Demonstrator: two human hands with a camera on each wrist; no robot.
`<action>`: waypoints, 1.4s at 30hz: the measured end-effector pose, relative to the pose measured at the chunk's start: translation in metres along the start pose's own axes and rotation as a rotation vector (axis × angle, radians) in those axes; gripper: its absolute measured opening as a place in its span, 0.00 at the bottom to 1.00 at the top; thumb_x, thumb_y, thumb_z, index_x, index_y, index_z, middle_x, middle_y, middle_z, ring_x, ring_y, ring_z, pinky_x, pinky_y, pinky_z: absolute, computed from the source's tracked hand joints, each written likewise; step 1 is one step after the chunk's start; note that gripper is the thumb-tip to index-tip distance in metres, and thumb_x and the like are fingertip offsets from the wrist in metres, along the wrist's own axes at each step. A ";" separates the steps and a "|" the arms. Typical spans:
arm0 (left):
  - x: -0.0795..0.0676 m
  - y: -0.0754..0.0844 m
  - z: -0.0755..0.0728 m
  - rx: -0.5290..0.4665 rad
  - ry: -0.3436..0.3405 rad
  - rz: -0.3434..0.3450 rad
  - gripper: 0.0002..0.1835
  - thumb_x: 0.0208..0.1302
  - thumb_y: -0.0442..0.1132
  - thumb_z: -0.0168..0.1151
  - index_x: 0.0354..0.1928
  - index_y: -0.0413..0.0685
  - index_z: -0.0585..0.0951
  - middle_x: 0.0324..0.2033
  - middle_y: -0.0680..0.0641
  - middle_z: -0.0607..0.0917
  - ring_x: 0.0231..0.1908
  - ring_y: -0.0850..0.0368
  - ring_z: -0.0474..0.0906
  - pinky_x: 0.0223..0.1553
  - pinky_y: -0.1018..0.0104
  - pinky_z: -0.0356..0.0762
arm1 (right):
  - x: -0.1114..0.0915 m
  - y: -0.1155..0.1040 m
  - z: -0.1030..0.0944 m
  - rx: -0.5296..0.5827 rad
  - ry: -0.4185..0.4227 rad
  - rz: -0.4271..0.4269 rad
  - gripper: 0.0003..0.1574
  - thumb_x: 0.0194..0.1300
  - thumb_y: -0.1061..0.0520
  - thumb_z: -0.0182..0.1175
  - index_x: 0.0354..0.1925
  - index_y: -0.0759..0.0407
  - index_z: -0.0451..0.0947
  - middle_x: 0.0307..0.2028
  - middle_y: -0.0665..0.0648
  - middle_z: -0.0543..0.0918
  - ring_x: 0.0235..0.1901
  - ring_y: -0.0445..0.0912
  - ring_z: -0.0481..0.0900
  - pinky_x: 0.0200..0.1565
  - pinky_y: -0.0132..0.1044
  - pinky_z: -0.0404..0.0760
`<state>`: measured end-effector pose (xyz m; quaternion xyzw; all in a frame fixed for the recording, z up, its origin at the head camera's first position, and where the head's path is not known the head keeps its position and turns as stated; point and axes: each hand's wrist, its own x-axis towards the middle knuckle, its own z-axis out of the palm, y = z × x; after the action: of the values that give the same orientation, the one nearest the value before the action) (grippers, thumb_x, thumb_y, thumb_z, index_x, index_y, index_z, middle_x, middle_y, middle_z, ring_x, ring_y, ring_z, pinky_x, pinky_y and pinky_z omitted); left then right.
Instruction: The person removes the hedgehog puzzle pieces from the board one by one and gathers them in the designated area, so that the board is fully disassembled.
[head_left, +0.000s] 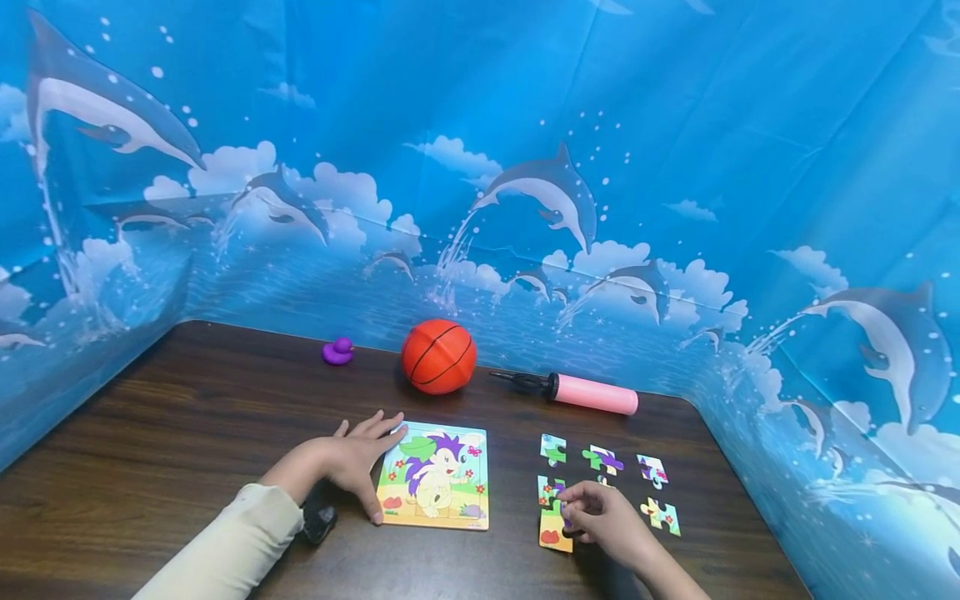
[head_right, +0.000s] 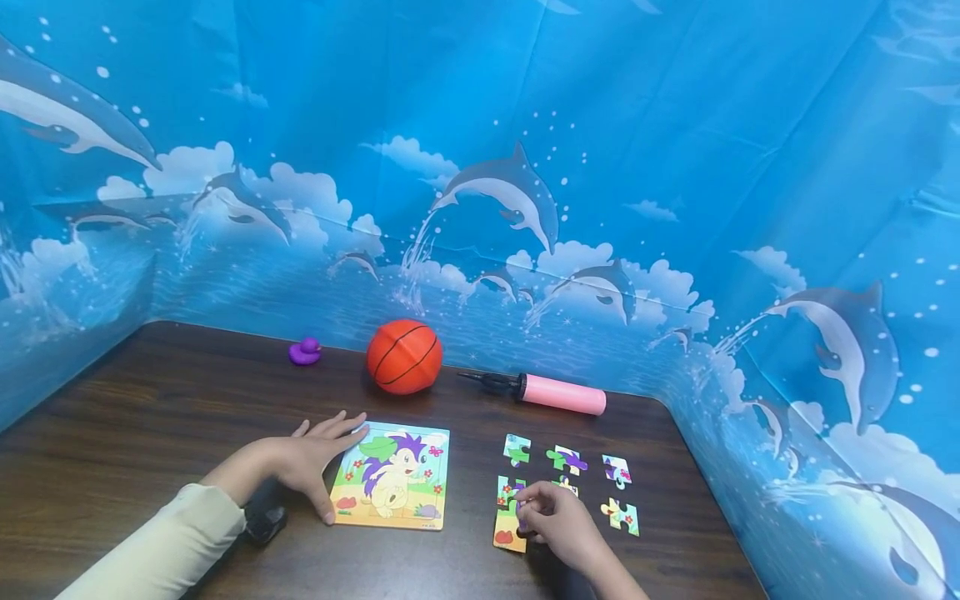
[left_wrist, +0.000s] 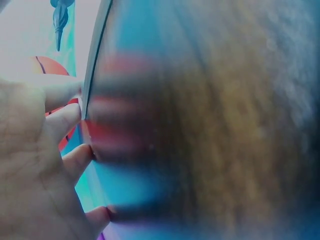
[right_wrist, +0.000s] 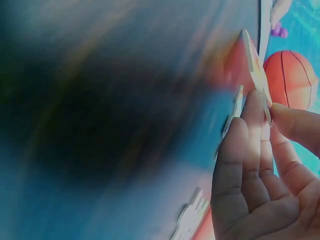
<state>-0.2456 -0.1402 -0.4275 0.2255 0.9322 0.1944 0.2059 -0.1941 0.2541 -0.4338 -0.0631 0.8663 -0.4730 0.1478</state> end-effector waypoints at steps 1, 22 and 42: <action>0.000 0.000 0.000 0.001 0.000 -0.003 0.67 0.36 0.57 0.83 0.76 0.41 0.56 0.77 0.40 0.49 0.75 0.34 0.36 0.65 0.24 0.32 | -0.001 0.002 -0.001 -0.003 -0.003 0.001 0.12 0.69 0.59 0.61 0.46 0.66 0.80 0.31 0.54 0.83 0.33 0.46 0.83 0.33 0.41 0.83; -0.001 0.001 -0.001 0.002 0.006 -0.005 0.66 0.36 0.58 0.83 0.76 0.41 0.57 0.77 0.40 0.49 0.75 0.34 0.37 0.65 0.24 0.32 | 0.009 -0.037 0.026 -0.609 0.186 -0.049 0.08 0.63 0.49 0.68 0.40 0.49 0.85 0.28 0.44 0.81 0.26 0.39 0.74 0.25 0.37 0.73; -0.003 0.000 0.000 -0.008 -0.002 0.019 0.66 0.38 0.59 0.82 0.76 0.42 0.57 0.77 0.41 0.48 0.75 0.35 0.36 0.65 0.24 0.33 | 0.057 -0.098 0.117 -0.719 -0.149 -0.301 0.31 0.53 0.44 0.75 0.56 0.36 0.82 0.43 0.54 0.73 0.30 0.42 0.72 0.32 0.36 0.76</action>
<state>-0.2433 -0.1416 -0.4271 0.2335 0.9290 0.1999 0.2059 -0.2145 0.0928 -0.4224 -0.2712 0.9446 -0.1500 0.1080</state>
